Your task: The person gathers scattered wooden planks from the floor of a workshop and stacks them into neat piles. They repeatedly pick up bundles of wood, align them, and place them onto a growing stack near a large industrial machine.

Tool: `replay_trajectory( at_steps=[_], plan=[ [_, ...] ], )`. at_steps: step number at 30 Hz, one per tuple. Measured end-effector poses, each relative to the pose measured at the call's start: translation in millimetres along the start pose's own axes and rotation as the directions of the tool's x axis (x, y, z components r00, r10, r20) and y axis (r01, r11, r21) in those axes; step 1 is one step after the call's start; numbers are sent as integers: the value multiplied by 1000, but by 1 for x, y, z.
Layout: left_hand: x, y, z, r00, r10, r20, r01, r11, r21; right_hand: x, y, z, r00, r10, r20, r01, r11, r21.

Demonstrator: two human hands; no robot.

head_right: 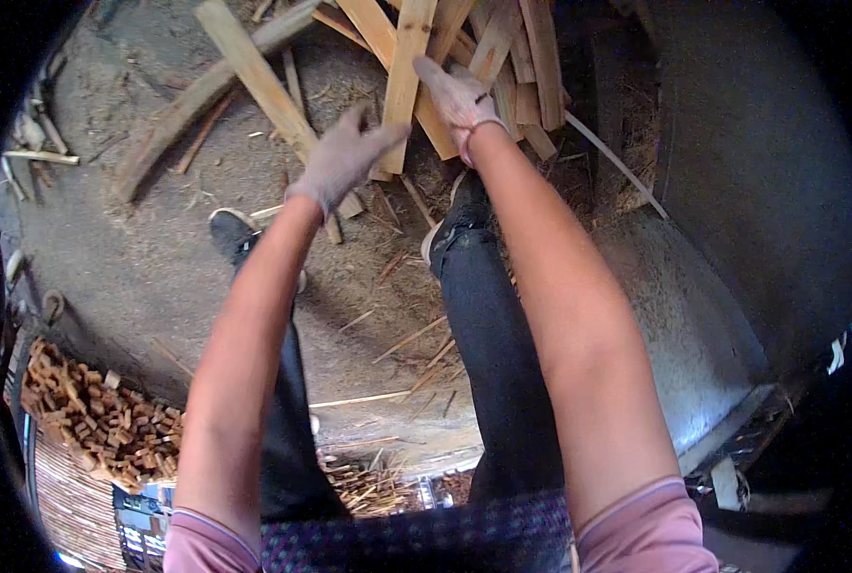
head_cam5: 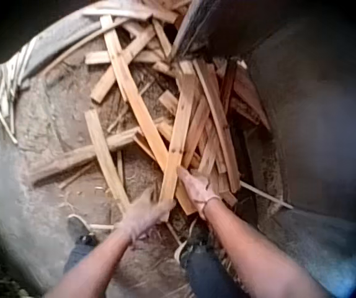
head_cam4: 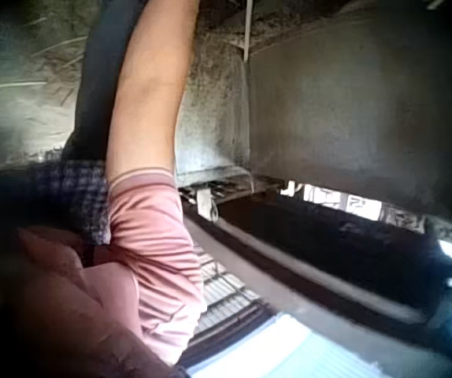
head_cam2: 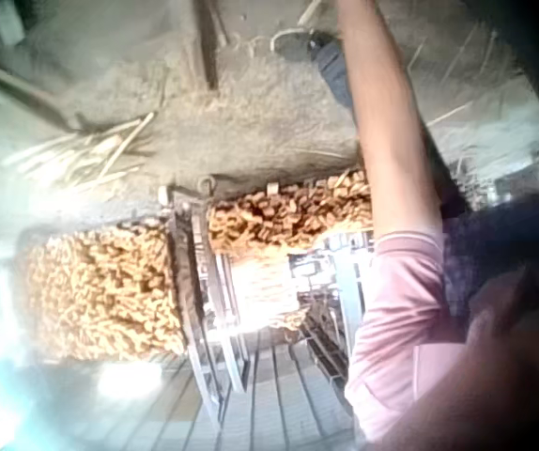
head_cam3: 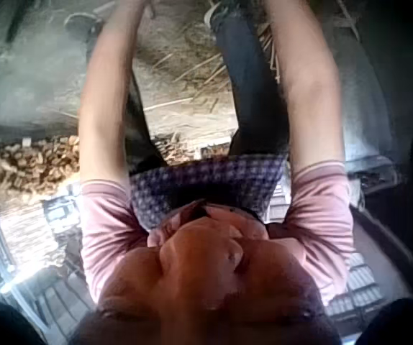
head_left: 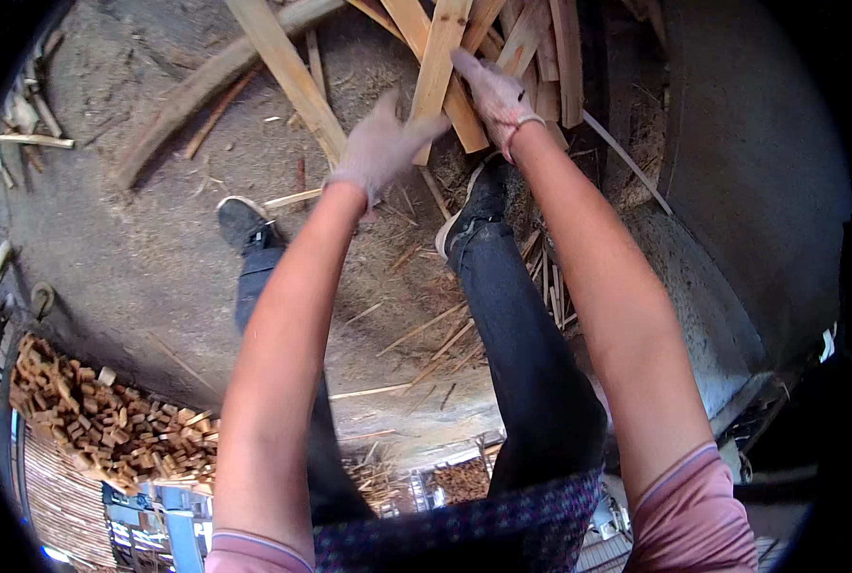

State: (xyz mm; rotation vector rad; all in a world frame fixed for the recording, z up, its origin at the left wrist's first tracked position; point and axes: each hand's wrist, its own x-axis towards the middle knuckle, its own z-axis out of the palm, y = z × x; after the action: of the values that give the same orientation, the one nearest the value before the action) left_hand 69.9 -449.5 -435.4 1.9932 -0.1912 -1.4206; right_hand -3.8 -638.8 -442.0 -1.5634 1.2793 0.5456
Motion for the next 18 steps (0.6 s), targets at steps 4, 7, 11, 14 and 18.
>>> replay_trajectory(
  at_steps=[4, 7, 11, 14, 18],
  plan=[
    [61, -2, 16, 995, 99, 13, -96, 983, -156, 17, -8, 28, 981, -113, -160, 118, 993, 21],
    [44, -38, 19, 994, 77, 76, -62, 980, -187, -30, -8, 41, 996, -50, 70, 29, 963, 266],
    [-45, -76, 24, 997, -73, 22, 76, 914, -399, -92, 24, 93, 990, -113, -89, 114, 993, 8],
    [-90, -135, 12, 984, -124, -130, 29, 825, -565, -116, 27, 131, 964, -185, 190, 191, 981, -16],
    [-83, -140, -16, 895, -376, -239, 190, 807, -559, -81, 45, 138, 859, -504, 95, 507, 807, -302]
  ],
)
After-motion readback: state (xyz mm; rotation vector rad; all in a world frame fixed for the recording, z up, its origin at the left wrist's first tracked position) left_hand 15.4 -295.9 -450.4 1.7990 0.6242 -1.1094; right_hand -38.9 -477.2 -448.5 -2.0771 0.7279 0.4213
